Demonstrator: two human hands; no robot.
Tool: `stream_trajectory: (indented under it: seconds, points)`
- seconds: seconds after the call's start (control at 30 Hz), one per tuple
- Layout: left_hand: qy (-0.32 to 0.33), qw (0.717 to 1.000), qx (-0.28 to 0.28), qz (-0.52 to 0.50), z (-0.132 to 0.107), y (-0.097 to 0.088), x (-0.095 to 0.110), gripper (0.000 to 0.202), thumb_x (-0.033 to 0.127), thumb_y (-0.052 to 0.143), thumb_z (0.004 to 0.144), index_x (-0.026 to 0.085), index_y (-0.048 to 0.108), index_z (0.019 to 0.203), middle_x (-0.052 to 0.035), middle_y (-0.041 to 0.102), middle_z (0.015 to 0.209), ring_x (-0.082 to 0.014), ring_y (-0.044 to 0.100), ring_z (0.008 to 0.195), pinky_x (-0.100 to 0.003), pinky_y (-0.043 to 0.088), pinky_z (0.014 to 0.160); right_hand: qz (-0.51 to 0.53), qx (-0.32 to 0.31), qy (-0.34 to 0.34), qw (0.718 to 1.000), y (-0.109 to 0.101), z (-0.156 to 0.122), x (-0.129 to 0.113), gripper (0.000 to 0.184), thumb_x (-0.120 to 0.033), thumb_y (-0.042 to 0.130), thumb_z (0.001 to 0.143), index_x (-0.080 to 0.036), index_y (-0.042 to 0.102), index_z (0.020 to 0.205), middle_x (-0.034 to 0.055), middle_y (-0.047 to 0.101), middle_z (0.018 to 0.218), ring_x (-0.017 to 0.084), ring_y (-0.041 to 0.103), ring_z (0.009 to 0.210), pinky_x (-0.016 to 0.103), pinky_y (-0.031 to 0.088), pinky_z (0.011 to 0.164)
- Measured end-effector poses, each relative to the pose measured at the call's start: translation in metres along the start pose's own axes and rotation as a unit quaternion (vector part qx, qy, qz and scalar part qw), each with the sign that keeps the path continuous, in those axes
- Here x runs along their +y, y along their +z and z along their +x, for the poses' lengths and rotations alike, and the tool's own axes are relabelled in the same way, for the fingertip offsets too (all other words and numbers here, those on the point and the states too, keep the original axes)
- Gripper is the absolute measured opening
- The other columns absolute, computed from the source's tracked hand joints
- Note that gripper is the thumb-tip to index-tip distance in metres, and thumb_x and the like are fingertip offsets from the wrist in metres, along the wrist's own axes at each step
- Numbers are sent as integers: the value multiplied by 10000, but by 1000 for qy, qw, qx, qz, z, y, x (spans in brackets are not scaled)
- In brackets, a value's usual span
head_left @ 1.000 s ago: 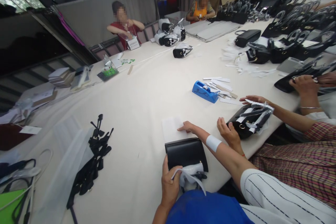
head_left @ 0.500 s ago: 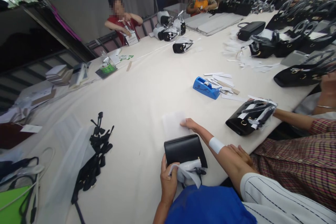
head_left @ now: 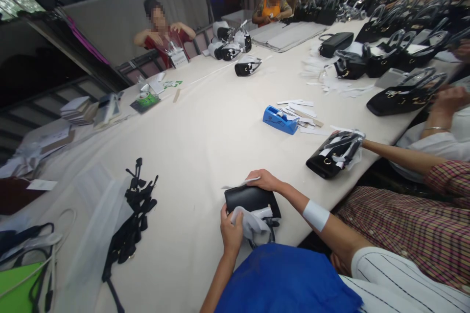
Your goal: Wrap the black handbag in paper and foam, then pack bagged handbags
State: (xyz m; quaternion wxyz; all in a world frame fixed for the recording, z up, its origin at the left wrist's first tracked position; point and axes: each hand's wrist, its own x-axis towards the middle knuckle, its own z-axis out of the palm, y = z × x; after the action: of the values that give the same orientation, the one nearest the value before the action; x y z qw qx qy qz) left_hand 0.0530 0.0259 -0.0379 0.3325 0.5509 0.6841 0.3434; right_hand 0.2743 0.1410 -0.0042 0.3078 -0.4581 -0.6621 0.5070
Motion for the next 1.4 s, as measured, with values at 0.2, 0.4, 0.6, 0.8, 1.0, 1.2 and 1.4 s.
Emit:
stream_trajectory:
  seconds: [0.2, 0.4, 0.6, 0.8, 1.0, 1.2, 1.4]
  points:
    - [27, 999, 9, 29, -4, 2, -8, 258, 372, 586, 813, 164, 677, 936, -136, 609, 1232, -283, 572, 1162, -413, 460, 1011, -67, 72, -122, 988, 26, -50, -4, 254, -327, 608, 864, -216, 748, 1045, 78, 719, 1091, 211, 673, 1010, 366, 508, 962]
    - [179, 976, 54, 108, -16, 0, 6, 284, 351, 520, 895, 148, 691, 795, -173, 497, 1317, -319, 466, 1255, -486, 416, 1050, -122, 95, -176, 972, 47, -79, 13, 222, -363, 641, 873, -234, 746, 1020, 98, 691, 1167, 250, 601, 1174, 487, 417, 1075]
    - [322, 936, 47, 131, -14, -12, 25, 267, 292, 456, 944, 169, 662, 829, -145, 426, 1403, -290, 351, 1365, -508, 341, 1126, -139, 82, -185, 969, 66, -90, 14, 250, -364, 551, 938, -221, 748, 881, 76, 704, 1144, 218, 605, 1167, 465, 374, 1110]
    - [361, 914, -96, 161, 21, -14, 28, 318, 315, 379, 978, 155, 610, 1127, -141, 613, 1213, -244, 552, 1183, -446, 437, 1061, -115, 97, -174, 973, 55, -86, -4, 369, -401, 427, 979, -188, 726, 1017, 88, 716, 1097, 209, 624, 1114, 408, 423, 1066]
    - [363, 904, -105, 201, 34, -13, 43, 365, 317, 290, 1007, 175, 625, 1032, -101, 662, 992, -217, 612, 979, -375, 500, 922, -57, 38, -114, 991, 35, -90, -19, 454, -526, 428, 955, -185, 714, 1048, 85, 687, 1151, 219, 597, 1141, 379, 433, 1043]
    - [361, 908, -82, 197, 33, -8, 37, 369, 337, 279, 1011, 174, 611, 1022, -101, 647, 980, -212, 609, 966, -362, 496, 914, -183, -12, -180, 967, 40, -97, -27, 609, -607, 699, 737, -159, 672, 1148, 156, 598, 1291, 298, 497, 1256, 441, 309, 1135]
    - [343, 921, -89, 162, 36, -8, 39, 361, 356, 275, 1015, 190, 588, 945, -85, 638, 922, -195, 608, 896, -333, 491, 862, -205, 68, -129, 968, 46, -96, -23, 333, -381, 453, 952, -184, 638, 1146, 105, 650, 1182, 234, 566, 1158, 383, 429, 1045]
